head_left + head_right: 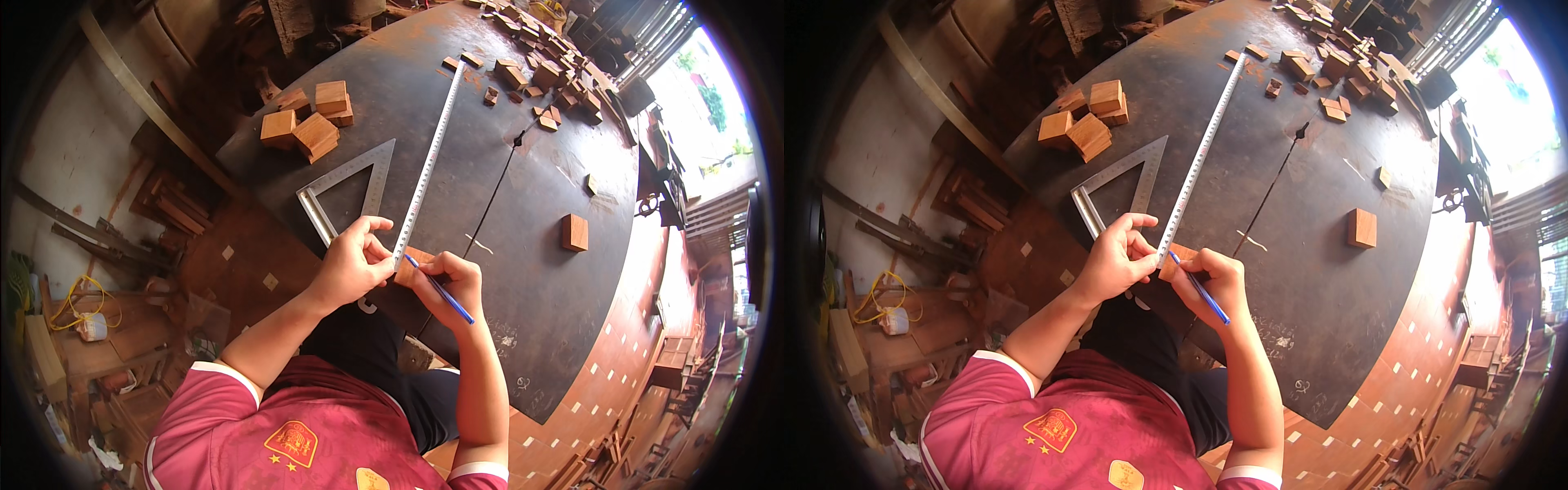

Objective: The person uses a set square and ruler to measure and mark small wooden blocks with a pen. They repeatedly position the tools, draw lines, and move the blocks on a workbench in a woodworking shop.

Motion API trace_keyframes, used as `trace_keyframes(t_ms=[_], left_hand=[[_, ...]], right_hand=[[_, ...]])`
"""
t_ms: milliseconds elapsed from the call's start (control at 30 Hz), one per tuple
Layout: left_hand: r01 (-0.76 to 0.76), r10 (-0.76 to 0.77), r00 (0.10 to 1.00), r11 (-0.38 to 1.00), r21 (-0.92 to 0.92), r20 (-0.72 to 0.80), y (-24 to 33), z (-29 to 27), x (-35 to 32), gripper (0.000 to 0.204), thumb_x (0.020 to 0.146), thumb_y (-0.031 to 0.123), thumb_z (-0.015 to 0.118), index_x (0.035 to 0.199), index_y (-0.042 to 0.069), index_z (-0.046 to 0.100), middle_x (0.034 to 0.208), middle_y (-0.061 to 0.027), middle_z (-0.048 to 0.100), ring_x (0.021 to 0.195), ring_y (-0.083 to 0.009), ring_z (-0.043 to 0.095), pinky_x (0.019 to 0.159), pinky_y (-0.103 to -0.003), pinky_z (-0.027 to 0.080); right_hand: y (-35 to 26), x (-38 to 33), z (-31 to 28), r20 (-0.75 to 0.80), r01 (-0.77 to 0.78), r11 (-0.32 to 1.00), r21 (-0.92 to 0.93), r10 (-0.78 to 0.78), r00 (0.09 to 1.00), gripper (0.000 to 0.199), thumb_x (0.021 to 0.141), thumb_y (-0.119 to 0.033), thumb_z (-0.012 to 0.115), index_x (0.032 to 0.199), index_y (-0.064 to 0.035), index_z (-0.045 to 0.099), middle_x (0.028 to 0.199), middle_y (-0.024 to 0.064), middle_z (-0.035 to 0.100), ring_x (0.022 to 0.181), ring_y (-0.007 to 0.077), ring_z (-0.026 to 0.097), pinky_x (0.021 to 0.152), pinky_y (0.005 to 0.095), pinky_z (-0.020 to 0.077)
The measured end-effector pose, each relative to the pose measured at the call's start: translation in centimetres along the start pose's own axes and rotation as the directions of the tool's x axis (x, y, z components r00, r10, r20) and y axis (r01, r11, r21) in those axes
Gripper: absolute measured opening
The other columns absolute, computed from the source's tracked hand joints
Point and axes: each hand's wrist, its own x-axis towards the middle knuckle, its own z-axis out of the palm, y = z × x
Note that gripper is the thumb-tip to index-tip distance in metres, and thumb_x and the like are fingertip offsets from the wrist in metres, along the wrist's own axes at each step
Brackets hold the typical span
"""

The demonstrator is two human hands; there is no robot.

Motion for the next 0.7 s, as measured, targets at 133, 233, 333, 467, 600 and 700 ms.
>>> trace_keyframes(t_ms=[133,233,333,467,600,700], left_hand=[[-0.012,0.012,1.000,1.000,-0.003,0.004,-0.1,0.0,0.0,0.052,0.090,-0.002,0.073,0.137,-0.004,0.050,0.087,-0.0053,0.070,0.072,-0.0074,0.067,0.062,-0.023,0.058],[-0.018,0.018,1.000,1.000,-0.006,0.002,-0.2,0.0,0.0,0.052,0.090,-0.002,0.073,0.137,-0.004,0.050,0.087,-0.0049,0.070,0.072,-0.0071,0.066,0.062,-0.023,0.058],[-0.018,0.018,1.000,1.000,-0.008,-0.007,-0.3,0.0,0.0,0.052,0.090,-0.002,0.073,0.137,-0.004,0.051,0.086,-0.0045,0.070,0.071,-0.0067,0.066,0.062,-0.023,0.058],[-0.028,0.028,0.999,1.000,-0.014,-0.017,0.0,0.1,0.0,0.049,0.090,-0.002,0.072,0.135,-0.005,0.052,0.083,-0.0072,0.070,0.068,-0.0112,0.069,0.062,-0.026,0.058],[-0.025,0.024,0.999,1.000,-0.018,-0.027,-0.2,0.2,0.0,0.049,0.090,-0.001,0.072,0.135,-0.005,0.053,0.083,-0.0068,0.070,0.068,-0.0108,0.069,0.062,-0.026,0.058],[-0.027,0.026,0.999,1.000,-0.015,-0.039,-0.3,0.2,0.0,0.049,0.089,-0.001,0.071,0.135,-0.005,0.053,0.083,-0.0065,0.070,0.069,-0.0105,0.069,0.062,-0.026,0.059]], right_hand=[[0.0,0.0,-0.1,0.004,-0.023,1.000,0.015,0.023,1.000,0.017,0.082,0.002,0.076,0.074,0.0017,0.062,0.068,0.0020,0.065,0.065,0.0032,0.055,0.056,0.0240,0.0445],[-0.3,0.0,-0.1,0.008,-0.045,0.998,0.033,0.044,0.999,0.019,0.082,0.000,0.076,0.072,0.0005,0.059,0.064,0.0037,0.063,0.064,0.0042,0.057,0.056,0.0250,0.0463],[-0.3,0.2,0.0,0.013,-0.047,0.998,0.036,0.046,0.999,0.021,0.082,-0.001,0.075,0.071,0.0000,0.057,0.063,0.0048,0.063,0.063,0.0047,0.058,0.056,0.0256,0.0472],[1.0,-0.1,0.0,0.004,-0.044,0.998,0.041,0.043,0.999,0.021,0.082,-0.001,0.076,0.072,0.0001,0.058,0.063,0.0053,0.063,0.063,0.0052,0.059,0.056,0.0259,0.0475],[0.9,-0.1,0.0,0.006,-0.058,0.997,0.043,0.058,0.998,0.020,0.081,-0.001,0.076,0.072,0.0006,0.059,0.063,0.0058,0.064,0.063,0.0056,0.060,0.056,0.0264,0.0480],[0.1,0.1,-0.1,0.017,-0.057,0.998,0.026,0.057,0.998,0.019,0.082,-0.001,0.076,0.072,0.0009,0.060,0.065,0.0037,0.064,0.064,0.0043,0.058,0.055,0.0255,0.0466]])
